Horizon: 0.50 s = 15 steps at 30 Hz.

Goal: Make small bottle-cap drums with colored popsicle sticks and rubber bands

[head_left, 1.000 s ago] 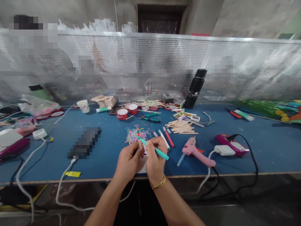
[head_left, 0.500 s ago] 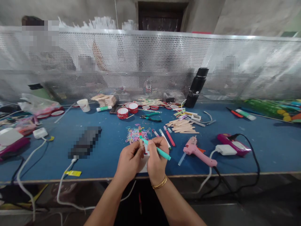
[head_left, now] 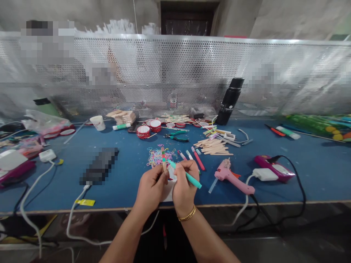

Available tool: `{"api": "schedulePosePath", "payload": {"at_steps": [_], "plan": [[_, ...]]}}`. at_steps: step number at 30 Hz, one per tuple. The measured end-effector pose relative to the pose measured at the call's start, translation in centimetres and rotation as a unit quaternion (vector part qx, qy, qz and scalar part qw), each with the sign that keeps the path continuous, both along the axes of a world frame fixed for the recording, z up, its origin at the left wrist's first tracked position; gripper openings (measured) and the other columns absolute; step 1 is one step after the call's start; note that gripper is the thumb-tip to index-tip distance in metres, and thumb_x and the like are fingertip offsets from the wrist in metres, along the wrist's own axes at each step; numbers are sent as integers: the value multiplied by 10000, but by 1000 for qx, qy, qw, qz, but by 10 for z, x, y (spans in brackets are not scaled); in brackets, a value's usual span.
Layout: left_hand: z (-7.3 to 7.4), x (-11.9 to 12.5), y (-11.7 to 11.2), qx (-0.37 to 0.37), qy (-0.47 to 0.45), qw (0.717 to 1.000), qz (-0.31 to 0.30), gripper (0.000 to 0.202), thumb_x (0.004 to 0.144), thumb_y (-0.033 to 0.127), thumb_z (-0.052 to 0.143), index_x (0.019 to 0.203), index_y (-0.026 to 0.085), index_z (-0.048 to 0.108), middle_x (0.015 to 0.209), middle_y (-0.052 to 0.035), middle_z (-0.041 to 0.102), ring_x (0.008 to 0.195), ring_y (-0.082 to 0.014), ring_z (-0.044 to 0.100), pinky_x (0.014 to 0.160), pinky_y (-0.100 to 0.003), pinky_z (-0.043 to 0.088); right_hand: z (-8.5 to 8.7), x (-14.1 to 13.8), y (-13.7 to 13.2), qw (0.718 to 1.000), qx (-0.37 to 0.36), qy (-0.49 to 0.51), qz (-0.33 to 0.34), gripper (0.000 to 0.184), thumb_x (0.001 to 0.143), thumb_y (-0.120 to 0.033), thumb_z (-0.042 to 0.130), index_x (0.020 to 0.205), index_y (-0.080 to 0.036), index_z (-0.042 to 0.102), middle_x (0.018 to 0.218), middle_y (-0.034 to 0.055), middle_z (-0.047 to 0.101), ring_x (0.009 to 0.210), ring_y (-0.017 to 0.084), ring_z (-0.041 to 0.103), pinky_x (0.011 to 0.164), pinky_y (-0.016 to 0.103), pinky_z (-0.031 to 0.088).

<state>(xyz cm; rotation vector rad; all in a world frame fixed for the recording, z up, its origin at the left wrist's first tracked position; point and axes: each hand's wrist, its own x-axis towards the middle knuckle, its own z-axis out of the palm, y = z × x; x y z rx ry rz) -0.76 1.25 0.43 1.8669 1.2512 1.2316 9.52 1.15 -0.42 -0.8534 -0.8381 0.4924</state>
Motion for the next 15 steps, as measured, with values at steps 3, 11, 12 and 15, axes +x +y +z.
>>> {"api": "schedulePosePath", "payload": {"at_steps": [3,11,12,15], "plan": [[0,0,1,1,6,1000,2,348,945,363,524,633,210,507,596,34,552,592,-142,484,586,-261,319,-1,0,-1,1000,4,-2,9,194,879,-273,586,701,-224,527,648,-54,528,618,130,514,634,288,447],[0,1,0,-8,4,1000,-2,350,946,374,523,637,213,500,605,31,543,604,-147,500,599,-264,349,-3,2,-1,999,6,-18,29,178,869,-271,597,708,-220,539,672,-41,539,635,137,523,612,282,457],[0,1,-1,-9,4,1000,-2,352,949,374,522,637,213,495,608,32,539,605,-147,499,600,-265,350,-3,2,-1,999,6,-19,29,174,869,-272,596,713,-219,541,676,-40,542,637,138,524,610,283,455],[-2,1,0,-8,8,1000,-5,355,962,380,517,650,214,492,618,33,538,610,-146,497,604,-267,350,-3,2,-1,999,7,-20,30,172,872,-276,597,719,-218,544,680,-40,542,642,139,524,616,286,453]]}}
